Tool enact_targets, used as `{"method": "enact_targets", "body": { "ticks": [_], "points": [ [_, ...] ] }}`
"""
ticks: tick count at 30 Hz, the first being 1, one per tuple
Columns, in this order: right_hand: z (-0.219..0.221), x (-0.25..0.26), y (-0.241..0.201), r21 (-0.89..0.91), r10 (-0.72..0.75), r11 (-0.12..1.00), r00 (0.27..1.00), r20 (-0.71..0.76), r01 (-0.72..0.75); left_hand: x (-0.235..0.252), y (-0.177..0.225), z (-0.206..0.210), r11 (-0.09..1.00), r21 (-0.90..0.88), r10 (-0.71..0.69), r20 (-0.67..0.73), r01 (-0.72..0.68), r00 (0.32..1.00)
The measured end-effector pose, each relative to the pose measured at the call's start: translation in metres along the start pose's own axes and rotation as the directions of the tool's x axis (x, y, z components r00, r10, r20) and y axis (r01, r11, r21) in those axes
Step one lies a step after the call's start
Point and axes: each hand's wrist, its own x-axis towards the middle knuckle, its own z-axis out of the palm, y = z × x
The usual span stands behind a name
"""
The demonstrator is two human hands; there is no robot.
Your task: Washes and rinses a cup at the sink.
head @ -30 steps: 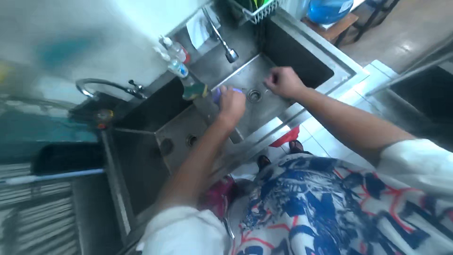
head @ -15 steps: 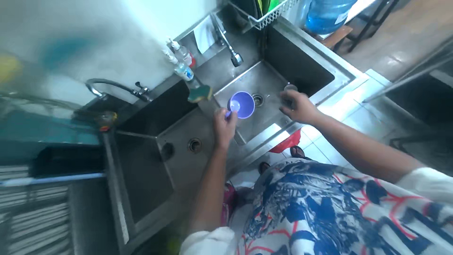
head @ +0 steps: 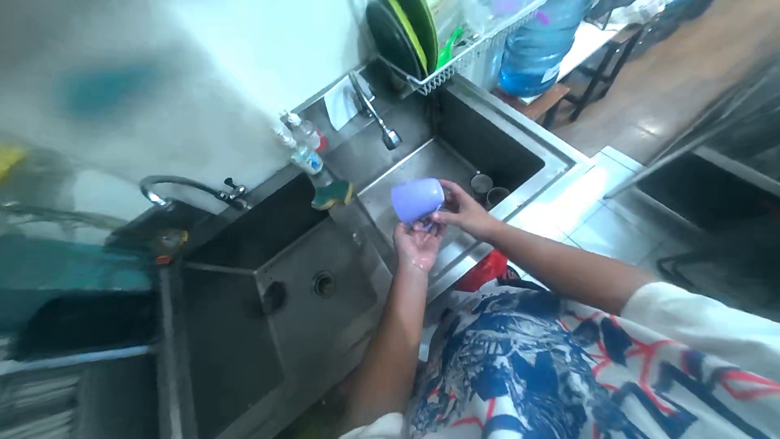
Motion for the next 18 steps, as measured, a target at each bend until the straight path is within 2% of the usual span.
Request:
{"method": "enact_targets", "body": {
  "ticks": [2, 4, 7, 9, 11, 13, 14, 16, 17, 18],
  "points": [
    [0.006, 0.018, 0.004, 0.146, 0.051, 0.988, 0.997, -0.052, -0.043, 0.012, -0.016, 0.012, 1.0, -0.025, -0.007, -0.019, 0.007, 1.0],
    [0.003, 0.032, 0.005, 0.217, 0.108, 0.972, 0.991, -0.074, -0.09, 0.023, -0.028, 0.024, 1.0, 0.014, 0.015, -0.01, -0.015, 1.0],
    [-0.02, 0.057, 0.0, 0.201, 0.122, 0.973, 0.992, -0.04, -0.111, 0.04, -0.035, 0.041, 0.994, 0.109, 0.018, 0.052, -0.024, 0.998],
    [-0.042, 0.075, -0.01, 0.138, 0.08, 0.987, 0.997, 0.018, -0.082, 0.049, -0.039, 0.055, 0.985, 0.173, 0.001, 0.102, -0.019, 0.995],
    [-0.062, 0.088, -0.03, 0.057, -0.028, 0.998, 0.998, 0.063, 0.025, 0.054, -0.044, 0.077, 0.977, 0.212, 0.014, 0.102, -0.036, 0.995],
    [-0.085, 0.095, -0.054, -0.044, -0.252, 0.966, 0.965, 0.073, 0.255, 0.061, -0.054, 0.095, 0.968, 0.249, 0.011, 0.094, -0.035, 0.996],
    [-0.099, 0.1, -0.066, -0.113, -0.404, 0.906, 0.913, 0.058, 0.408, 0.064, -0.059, 0.101, 0.96, 0.277, 0.014, 0.077, -0.034, 0.997],
    [-0.129, 0.116, -0.081, -0.241, -0.663, 0.716, 0.746, 0.056, 0.655, 0.069, -0.071, 0.107, 0.951, 0.307, 0.041, -0.026, -0.031, 0.999],
    [-0.145, 0.127, -0.08, -0.307, -0.694, 0.663, 0.715, 0.09, 0.682, 0.069, -0.076, 0.107, 0.95, 0.31, 0.059, -0.099, -0.025, 0.993],
    [-0.162, 0.139, -0.073, -0.384, -0.637, 0.668, 0.757, 0.149, 0.638, 0.067, -0.082, 0.103, 0.948, 0.319, 0.076, -0.163, -0.021, 0.984]
  ]
}}
